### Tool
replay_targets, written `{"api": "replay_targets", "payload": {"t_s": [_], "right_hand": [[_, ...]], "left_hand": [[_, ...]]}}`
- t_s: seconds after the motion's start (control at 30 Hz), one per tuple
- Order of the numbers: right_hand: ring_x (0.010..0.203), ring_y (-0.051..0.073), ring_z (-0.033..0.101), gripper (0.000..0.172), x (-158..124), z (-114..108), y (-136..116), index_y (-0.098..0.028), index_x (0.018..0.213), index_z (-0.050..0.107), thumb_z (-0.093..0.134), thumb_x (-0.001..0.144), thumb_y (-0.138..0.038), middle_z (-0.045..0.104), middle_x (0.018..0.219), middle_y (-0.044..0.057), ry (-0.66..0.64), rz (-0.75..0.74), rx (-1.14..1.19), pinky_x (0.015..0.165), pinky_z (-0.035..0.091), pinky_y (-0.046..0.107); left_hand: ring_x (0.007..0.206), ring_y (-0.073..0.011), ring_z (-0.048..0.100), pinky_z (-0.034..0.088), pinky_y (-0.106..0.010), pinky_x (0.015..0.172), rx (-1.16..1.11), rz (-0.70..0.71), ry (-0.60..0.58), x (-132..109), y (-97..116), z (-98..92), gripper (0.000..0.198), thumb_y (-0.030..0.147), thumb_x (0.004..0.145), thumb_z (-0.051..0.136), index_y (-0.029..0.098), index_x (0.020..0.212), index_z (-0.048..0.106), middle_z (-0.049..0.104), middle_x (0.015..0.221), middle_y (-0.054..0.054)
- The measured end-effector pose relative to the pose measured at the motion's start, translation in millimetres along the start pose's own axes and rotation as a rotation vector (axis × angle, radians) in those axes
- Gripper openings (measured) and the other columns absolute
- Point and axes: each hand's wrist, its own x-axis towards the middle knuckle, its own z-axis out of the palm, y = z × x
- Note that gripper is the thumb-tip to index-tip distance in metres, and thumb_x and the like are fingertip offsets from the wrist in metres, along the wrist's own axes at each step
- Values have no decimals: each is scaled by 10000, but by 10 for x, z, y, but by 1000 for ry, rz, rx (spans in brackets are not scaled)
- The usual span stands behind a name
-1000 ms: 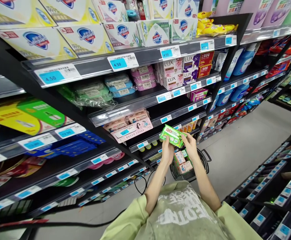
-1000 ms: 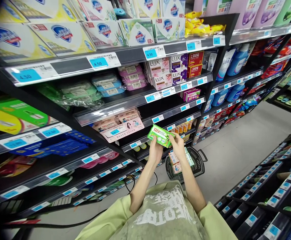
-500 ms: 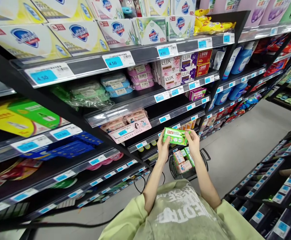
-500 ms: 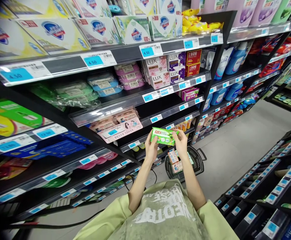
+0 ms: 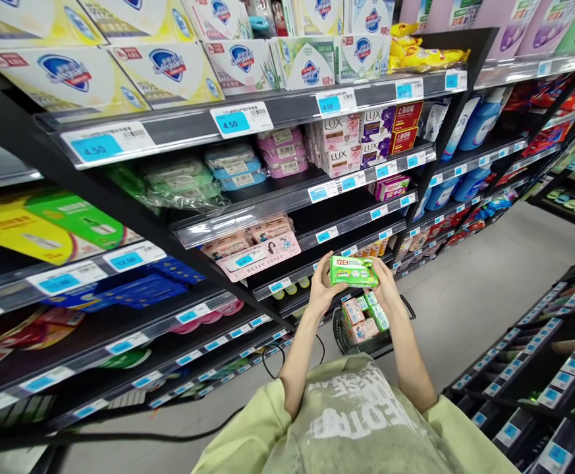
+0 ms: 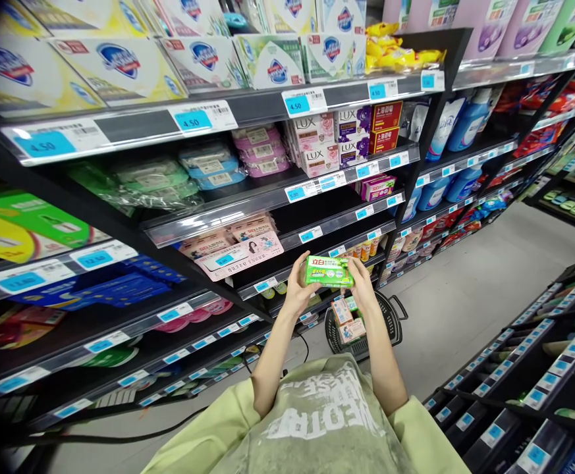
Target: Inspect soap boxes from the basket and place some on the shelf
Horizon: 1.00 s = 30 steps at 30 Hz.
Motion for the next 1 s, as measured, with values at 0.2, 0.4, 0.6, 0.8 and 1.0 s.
{"api": "replay_targets", "payload": {"t_s": [0.2,0.4,0.6,0.8,1.0], "right_hand": [[590,118,667,628,-19,18,66,-239,1174,651,930,674,-500,706,1037,28,21,-9,-3,514,609,257],[521,111,652,551,10,65,105,-219,1097,642,908,710,-508,668,879,-19,92,43,25,470,559,239],[693,156,683,721,-14,-54,105,-257,1238,615,958,628,-433,684,1043,18,-5,0,-68,512,569,253],[1097,242,698,885,-99,-344,316,-273,1359,577,995,578,-263,655,1326,94,-164,-92,-187,895,625,344],[1353,320,614,690,-196,-647,909,-314,1409,615,839,767,-200,576,1494,131,-153,-60,-390,995,621,432]], "left_hand": [[973,-227,680,640,-349,798,45,-157,172,33,56,89,502,524,754,888,241,1099,658,633,1023,-39],[1036,-236,657,656,-378,828,30,-220,126,17,91,72,472,519,761,874,238,1085,679,593,1042,-35],[1010,-218,670,597,-311,829,125,-204,68,16,80,5,565,458,712,925,246,1169,671,647,1119,-54],[1123,-283,670,567,-373,950,335,-193,-147,-36,-43,-230,887,322,496,1045,240,1286,651,663,1262,-98],[1236,-349,653,540,-481,1050,514,-214,-214,-217,-517,-483,682,251,671,946,265,1294,668,636,1310,-131]]}}
